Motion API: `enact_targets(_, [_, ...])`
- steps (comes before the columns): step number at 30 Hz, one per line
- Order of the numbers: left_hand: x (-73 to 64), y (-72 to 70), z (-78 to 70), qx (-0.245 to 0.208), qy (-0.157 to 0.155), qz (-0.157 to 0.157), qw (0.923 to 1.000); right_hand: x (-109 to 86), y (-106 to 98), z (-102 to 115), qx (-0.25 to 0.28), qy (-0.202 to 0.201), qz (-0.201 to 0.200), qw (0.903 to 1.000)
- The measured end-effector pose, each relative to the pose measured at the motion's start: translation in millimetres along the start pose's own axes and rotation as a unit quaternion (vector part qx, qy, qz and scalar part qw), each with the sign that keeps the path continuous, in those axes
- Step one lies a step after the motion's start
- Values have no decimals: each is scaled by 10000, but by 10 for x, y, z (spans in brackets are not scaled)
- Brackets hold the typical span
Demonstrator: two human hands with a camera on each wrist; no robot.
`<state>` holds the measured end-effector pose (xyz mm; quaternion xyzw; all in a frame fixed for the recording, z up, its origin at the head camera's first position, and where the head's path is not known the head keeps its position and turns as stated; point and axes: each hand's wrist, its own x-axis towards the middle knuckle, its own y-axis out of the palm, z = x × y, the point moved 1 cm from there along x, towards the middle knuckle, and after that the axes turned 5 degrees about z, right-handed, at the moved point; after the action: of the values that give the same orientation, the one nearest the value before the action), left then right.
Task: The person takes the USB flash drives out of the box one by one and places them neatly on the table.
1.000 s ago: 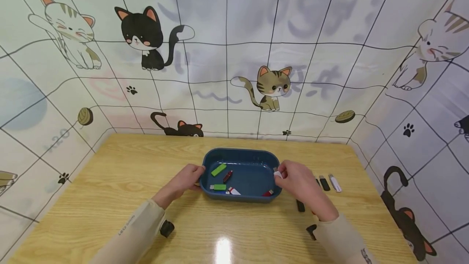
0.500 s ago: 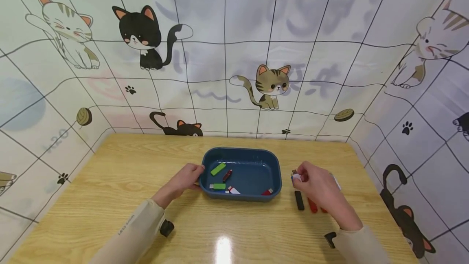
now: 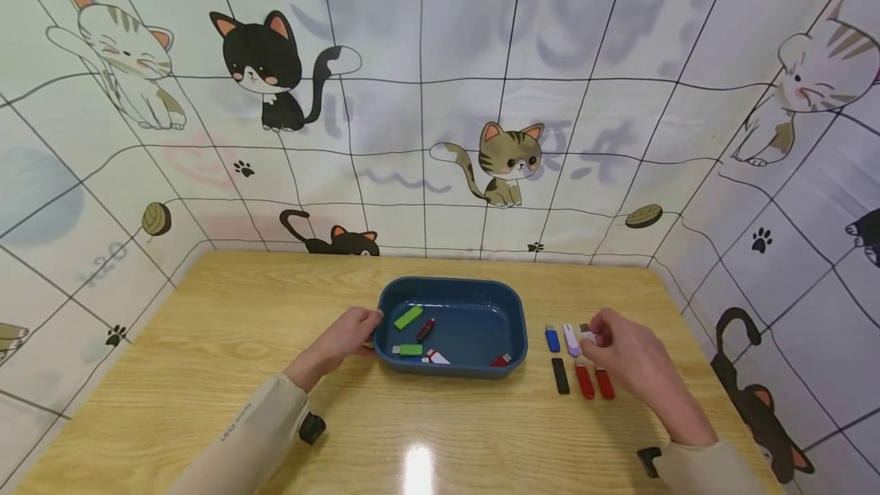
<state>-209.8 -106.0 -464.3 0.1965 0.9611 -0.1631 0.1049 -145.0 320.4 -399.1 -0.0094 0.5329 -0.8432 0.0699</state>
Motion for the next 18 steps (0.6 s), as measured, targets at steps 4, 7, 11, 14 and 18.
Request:
enact_targets(4, [-3, -2, -7, 21, 7, 10, 10000, -22, -27, -115, -10, 156, 65, 9999])
enact_targets(7, [-7, 0, -10, 42, 8, 29, 10000, -36, -52, -228, -21, 262, 190, 9995])
enact_targets(11, [-7, -1, -11, 43, 19, 81, 10000, -52, -78, -377, -15, 409, 436, 9982])
enact_targets(14, [-2, -2, -4, 26, 3, 86, 10000, -71, -69, -471, 8, 552, 617, 9966])
enact_targets(18, [0, -1, -1, 48, -18, 37, 10000, -92, -31, -567, 76, 747, 826, 9937])
